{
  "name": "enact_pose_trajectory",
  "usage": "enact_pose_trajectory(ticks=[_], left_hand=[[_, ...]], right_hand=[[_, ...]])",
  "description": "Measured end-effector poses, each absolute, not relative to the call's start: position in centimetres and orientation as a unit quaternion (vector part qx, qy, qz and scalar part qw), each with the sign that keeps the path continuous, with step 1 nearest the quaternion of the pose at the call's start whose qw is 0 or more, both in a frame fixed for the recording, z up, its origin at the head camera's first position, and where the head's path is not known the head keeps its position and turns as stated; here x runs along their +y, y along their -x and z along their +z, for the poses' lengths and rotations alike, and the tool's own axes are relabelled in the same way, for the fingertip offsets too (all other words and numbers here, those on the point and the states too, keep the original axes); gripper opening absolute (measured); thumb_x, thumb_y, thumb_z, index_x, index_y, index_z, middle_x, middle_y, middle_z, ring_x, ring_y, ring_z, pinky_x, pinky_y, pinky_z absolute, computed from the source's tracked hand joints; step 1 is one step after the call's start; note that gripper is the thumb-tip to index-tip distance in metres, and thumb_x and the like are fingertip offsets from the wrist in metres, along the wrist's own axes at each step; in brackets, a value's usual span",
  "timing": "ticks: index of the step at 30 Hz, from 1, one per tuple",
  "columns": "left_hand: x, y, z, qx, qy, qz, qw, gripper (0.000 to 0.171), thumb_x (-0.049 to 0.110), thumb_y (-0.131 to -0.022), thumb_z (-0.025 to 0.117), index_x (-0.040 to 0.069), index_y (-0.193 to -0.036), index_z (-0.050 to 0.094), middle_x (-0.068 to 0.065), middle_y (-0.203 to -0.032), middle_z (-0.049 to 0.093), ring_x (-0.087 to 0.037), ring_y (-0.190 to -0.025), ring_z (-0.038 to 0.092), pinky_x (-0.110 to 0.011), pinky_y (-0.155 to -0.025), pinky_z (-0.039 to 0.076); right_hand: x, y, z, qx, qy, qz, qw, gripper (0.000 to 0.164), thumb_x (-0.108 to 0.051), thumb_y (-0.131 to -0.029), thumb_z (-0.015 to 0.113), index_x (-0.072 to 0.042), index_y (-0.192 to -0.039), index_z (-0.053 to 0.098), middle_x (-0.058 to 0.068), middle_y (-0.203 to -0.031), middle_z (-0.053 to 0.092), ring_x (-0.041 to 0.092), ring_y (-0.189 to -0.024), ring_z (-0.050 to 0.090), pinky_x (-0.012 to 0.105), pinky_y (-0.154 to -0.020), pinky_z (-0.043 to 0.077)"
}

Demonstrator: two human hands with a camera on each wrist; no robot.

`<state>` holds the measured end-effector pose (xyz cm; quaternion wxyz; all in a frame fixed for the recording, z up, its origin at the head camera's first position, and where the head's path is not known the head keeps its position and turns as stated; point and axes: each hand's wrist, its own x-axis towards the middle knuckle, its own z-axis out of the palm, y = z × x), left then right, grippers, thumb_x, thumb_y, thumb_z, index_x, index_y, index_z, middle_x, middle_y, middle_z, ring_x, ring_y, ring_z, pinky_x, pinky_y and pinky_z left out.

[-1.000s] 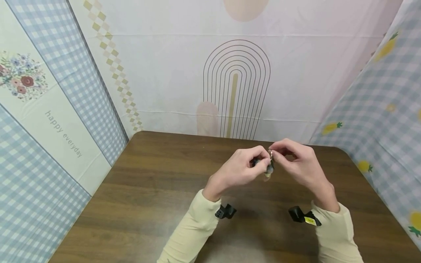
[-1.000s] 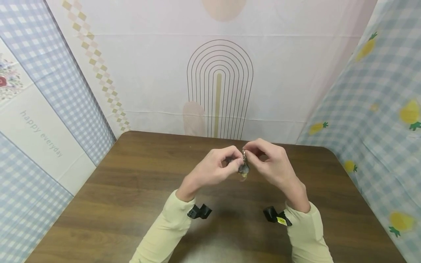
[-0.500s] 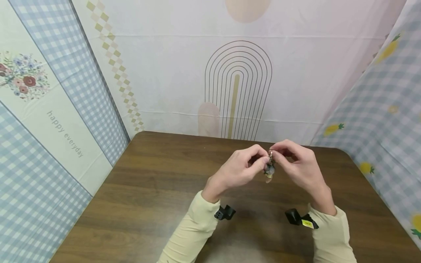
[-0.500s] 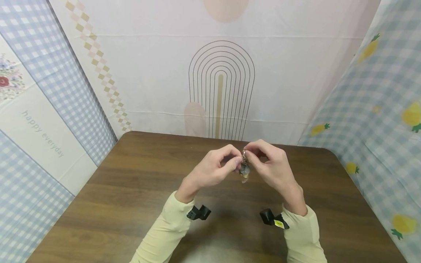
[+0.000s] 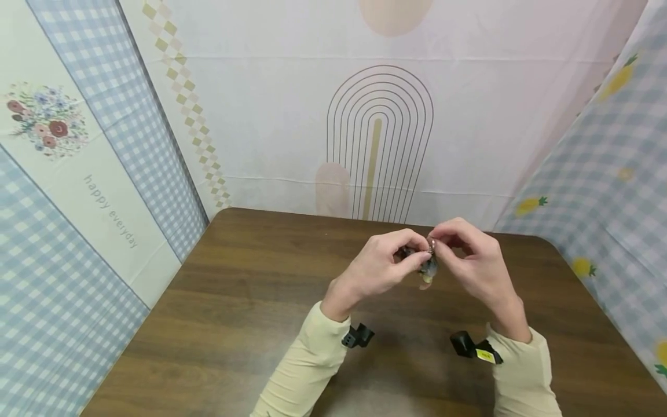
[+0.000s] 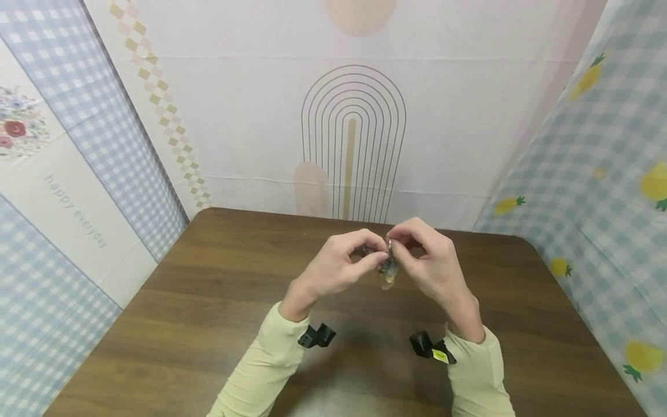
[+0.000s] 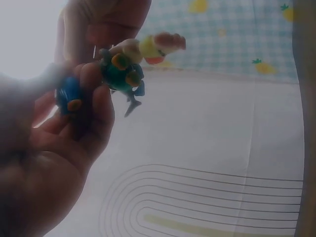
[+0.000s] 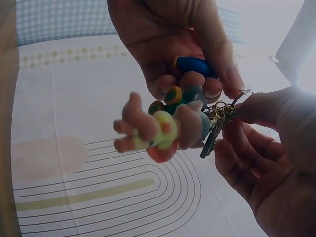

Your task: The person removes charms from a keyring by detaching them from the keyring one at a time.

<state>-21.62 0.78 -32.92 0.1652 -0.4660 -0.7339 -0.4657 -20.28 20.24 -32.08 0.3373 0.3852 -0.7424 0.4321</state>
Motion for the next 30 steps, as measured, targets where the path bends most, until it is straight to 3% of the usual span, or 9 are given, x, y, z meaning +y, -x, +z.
enact_pose_trajectory(ticks=[10, 21, 30], left_hand=[[0.83, 21.73, -32.99, -0.747, 0.464, -0.437, 0.189, 0.008, 0.011, -0.095, 0.064, 0.007, -0.101, 0.066, 0.0, -0.091, 0.066, 0.0, -0.077, 0.055, -0.007, -0.068, 0.044], [0.23, 21.88, -32.88, -0.766, 0.45, -0.428, 0.166, 0.005, 0.01, -0.096, 0.061, 0.006, -0.099, 0.061, -0.001, -0.091, 0.065, -0.004, -0.079, 0.058, -0.011, -0.073, 0.046], [0.48, 21.69, -32.72, -0.802, 0.426, -0.381, 0.177, 0.007, 0.011, -0.097, 0.06, 0.007, -0.102, 0.063, -0.002, -0.097, 0.067, -0.007, -0.085, 0.061, -0.015, -0.079, 0.048]], right_hand=[[20.08, 20.43, -32.39, -0.746, -0.39, 0.411, 0.349, 0.034, 0.03, -0.069, 0.063, 0.004, -0.09, 0.067, 0.011, -0.084, 0.061, 0.001, -0.077, 0.055, 0.008, -0.071, 0.046], [20.23, 20.69, -32.15, -0.749, -0.393, 0.389, 0.366, 0.032, 0.026, -0.07, 0.067, 0.001, -0.09, 0.07, 0.01, -0.086, 0.065, 0.001, -0.08, 0.057, 0.007, -0.074, 0.047], [20.72, 20.81, -32.0, -0.76, -0.388, 0.362, 0.375, 0.031, 0.024, -0.071, 0.068, 0.0, -0.09, 0.07, 0.009, -0.087, 0.066, -0.001, -0.08, 0.057, 0.006, -0.073, 0.046]])
